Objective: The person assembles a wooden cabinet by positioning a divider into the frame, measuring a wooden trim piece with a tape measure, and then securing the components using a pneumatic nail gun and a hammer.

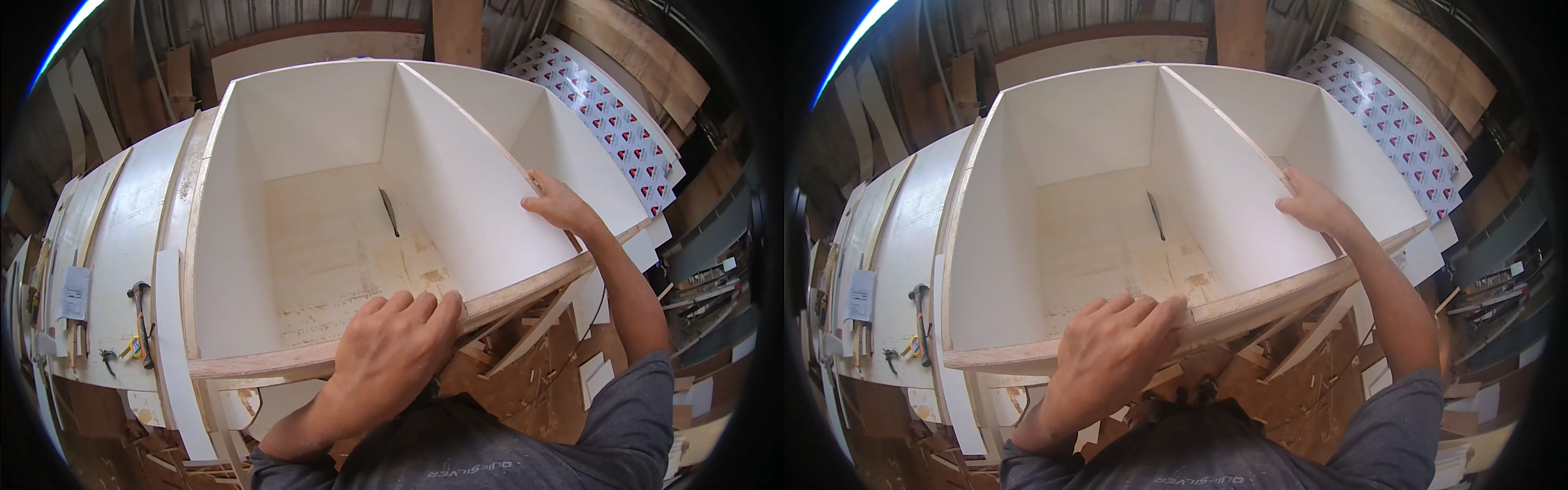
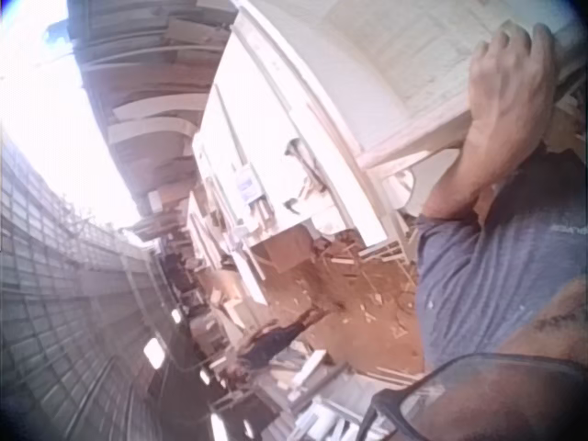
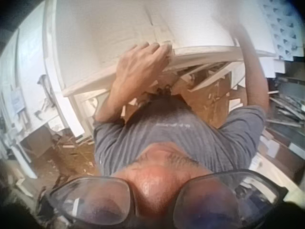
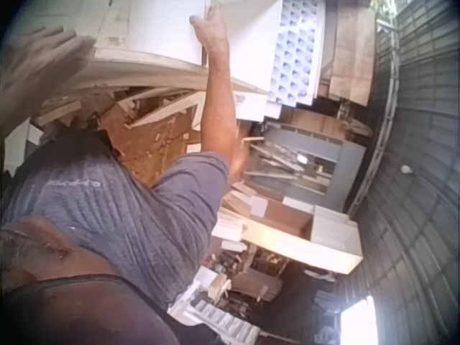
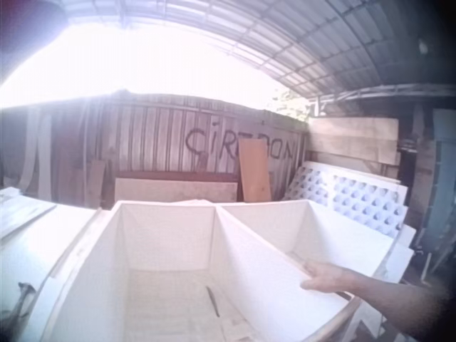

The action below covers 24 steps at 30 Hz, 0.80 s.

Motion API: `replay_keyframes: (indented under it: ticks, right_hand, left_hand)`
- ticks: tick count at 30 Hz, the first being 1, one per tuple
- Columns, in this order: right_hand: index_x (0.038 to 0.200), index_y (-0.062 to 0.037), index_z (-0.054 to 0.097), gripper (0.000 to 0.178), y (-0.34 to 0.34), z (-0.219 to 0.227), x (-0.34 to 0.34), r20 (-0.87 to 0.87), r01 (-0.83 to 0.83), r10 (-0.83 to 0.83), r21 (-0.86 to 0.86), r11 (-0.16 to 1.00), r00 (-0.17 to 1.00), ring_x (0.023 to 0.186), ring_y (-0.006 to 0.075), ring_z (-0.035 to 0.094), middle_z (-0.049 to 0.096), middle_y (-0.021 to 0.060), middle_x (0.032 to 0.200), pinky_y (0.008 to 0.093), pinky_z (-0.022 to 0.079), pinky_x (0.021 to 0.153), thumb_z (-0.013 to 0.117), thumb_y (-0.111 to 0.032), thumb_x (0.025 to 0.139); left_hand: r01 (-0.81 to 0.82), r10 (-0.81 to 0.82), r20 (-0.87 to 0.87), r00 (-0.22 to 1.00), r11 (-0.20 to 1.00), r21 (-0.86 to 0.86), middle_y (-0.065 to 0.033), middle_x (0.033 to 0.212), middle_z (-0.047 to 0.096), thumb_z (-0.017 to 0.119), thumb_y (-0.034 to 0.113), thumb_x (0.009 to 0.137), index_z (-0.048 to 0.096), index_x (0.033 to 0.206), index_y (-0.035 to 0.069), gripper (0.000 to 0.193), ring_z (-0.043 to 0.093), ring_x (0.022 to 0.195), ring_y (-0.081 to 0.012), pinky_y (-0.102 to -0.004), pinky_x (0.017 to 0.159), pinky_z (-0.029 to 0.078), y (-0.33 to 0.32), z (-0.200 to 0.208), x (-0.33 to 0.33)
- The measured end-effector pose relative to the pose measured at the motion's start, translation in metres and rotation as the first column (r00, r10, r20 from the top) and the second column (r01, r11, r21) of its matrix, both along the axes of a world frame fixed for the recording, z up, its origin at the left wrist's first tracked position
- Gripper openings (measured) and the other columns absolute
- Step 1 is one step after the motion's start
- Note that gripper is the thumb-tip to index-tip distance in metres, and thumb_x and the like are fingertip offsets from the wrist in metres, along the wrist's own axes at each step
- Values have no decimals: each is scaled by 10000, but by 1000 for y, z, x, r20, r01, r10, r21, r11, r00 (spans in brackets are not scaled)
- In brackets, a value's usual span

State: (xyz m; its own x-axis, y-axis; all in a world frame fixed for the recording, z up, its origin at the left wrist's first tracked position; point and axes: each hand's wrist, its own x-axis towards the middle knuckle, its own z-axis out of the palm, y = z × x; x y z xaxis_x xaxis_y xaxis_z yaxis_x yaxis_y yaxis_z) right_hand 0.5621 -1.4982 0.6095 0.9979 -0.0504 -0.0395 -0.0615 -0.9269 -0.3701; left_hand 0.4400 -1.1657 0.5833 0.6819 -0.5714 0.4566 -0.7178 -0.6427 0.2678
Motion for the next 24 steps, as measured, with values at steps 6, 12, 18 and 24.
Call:
replay_keyframes:
  ticks: [6, 12, 18, 24]
  right_hand:
    - [1239, 42, 475, 526, -3, -5, 15, -12, -41, 40, -48, 998, 999, 1027, 362, 614, 616, 261, 1083, 415, 463, 907, 625, -248, 828]
    - [1222, 48, 474, 508, -11, -12, 39, -18, -99, 101, 94, 991, 995, 1027, 333, 599, 590, 243, 1110, 398, 465, 893, 621, -241, 830]
    - [1252, 55, 471, 525, -10, -13, 45, -14, -119, 121, 121, 986, 993, 1012, 301, 594, 581, 230, 1122, 377, 470, 890, 612, -215, 824]
    - [1293, 61, 475, 561, -11, -17, 45, -1, -76, 76, 64, 995, 997, 979, 264, 621, 617, 220, 1107, 355, 484, 876, 618, -206, 821]
  left_hand:
    - [-16, 17, 21, 1000, 999, -42, 11, 736, 602, 696, 218, 845, 588, 1007, 142, 209, 606, 693, -165, -312, 609, 458, -2, -3, 1]
    - [-6, 6, -19, 1000, 999, -31, -15, 747, 568, 629, 238, 893, 602, 1016, 78, 203, 580, 724, -177, -319, 636, 446, -4, 4, -2]
    - [-70, 67, -59, 996, 996, -57, -20, 811, 664, 711, 295, 848, 651, 1047, 111, 277, 638, 755, -195, -325, 661, 493, -8, 7, -3]
    - [-121, 120, -75, 990, 993, -10, -19, 805, 668, 724, 316, 833, 669, 1035, 117, 289, 638, 752, -191, -326, 666, 496, -15, 8, -2]
